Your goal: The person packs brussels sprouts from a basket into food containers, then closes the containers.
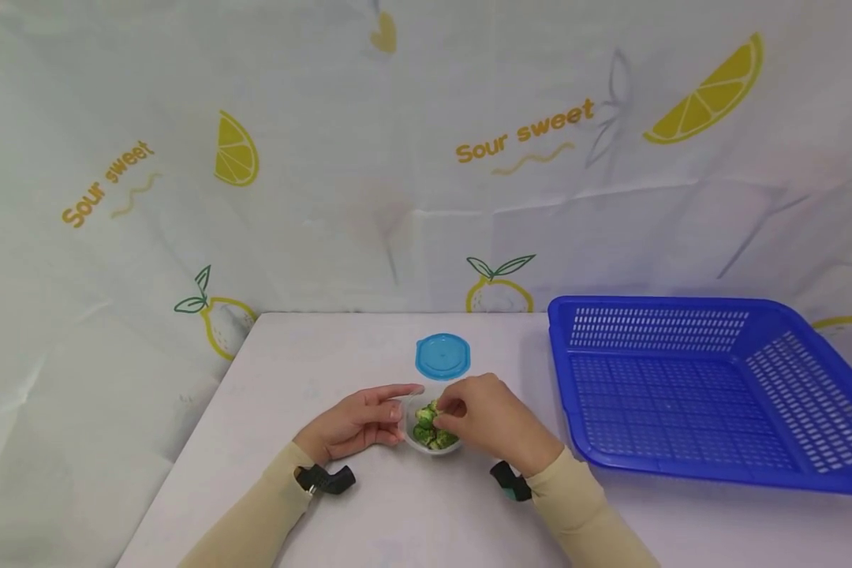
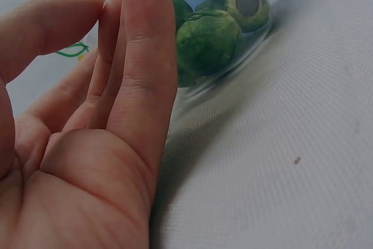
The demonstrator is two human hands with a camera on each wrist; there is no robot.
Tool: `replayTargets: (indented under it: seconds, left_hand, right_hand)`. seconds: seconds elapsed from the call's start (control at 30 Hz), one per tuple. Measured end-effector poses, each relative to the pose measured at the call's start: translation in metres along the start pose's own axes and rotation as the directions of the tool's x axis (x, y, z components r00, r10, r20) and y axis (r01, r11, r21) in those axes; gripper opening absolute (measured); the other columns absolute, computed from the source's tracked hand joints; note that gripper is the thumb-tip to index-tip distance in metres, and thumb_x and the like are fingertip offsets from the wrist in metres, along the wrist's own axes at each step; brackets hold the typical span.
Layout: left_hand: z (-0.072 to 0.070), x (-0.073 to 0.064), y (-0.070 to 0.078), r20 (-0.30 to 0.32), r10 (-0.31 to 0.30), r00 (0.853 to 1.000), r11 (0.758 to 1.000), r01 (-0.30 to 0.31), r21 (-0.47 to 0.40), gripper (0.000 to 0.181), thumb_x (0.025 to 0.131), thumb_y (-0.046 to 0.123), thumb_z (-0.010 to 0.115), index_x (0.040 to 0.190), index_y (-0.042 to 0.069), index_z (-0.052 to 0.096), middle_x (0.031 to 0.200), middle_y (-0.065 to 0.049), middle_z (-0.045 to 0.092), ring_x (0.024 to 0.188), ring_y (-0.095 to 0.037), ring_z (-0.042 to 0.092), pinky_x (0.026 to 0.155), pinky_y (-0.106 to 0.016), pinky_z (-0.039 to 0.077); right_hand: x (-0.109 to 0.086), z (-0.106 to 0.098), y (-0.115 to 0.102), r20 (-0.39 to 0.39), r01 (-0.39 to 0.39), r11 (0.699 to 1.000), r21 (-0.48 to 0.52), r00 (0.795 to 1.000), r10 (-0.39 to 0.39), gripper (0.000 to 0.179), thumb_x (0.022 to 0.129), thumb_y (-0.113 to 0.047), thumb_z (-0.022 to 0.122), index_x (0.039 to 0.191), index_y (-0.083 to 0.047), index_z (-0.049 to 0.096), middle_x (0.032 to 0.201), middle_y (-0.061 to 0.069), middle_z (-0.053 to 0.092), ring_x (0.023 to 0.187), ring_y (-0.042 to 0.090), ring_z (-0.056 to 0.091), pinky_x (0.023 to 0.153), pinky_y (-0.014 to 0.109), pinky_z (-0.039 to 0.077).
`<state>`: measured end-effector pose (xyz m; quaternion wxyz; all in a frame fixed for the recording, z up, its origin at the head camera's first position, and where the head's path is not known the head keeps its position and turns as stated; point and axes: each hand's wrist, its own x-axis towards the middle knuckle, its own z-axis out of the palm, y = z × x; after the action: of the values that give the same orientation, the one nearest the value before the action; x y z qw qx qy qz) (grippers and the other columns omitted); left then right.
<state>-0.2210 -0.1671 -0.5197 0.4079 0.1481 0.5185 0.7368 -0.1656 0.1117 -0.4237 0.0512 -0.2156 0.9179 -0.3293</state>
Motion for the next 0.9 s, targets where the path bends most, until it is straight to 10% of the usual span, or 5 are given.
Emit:
replayTargets:
  seconds: [0.3, 0.9]
  left_hand:
    - [0.000, -0.002, 0.002, -0.003, 0.002, 1.000, 1.000, -0.002, 0.005, 0.053, 0.114, 0.005, 0.050, 0.166, 0.011, 0.043, 0.099, -0.003, 0.073, 0.094, -0.013, 0.078, 0.090, -0.026, 0.066]
    - [0.005, 0.000, 0.004, -0.037, -0.021, 0.999, 0.996, 0.024, 0.088, 0.052, 0.113, 0.011, 0.056, 0.164, 0.014, 0.048, 0.098, -0.005, 0.075, 0.093, -0.017, 0.079, 0.090, -0.030, 0.068]
  right_hand:
    - [0.029, -0.008, 0.014, -0.172, -0.017, 0.999, 0.050, 0.985, 0.026, 0.020, 0.106, -0.019, 0.070, 0.118, -0.008, 0.082, 0.102, 0.003, 0.081, 0.092, 0.017, 0.073, 0.078, 0.037, 0.063]
    - [0.058, 0.003, 0.067, -0.195, -0.290, 0.955, 0.060, 0.935, 0.296, 0.032, 0.106, -0.016, 0.061, 0.128, 0.002, 0.075, 0.113, 0.019, 0.078, 0.102, 0.032, 0.073, 0.088, 0.051, 0.063]
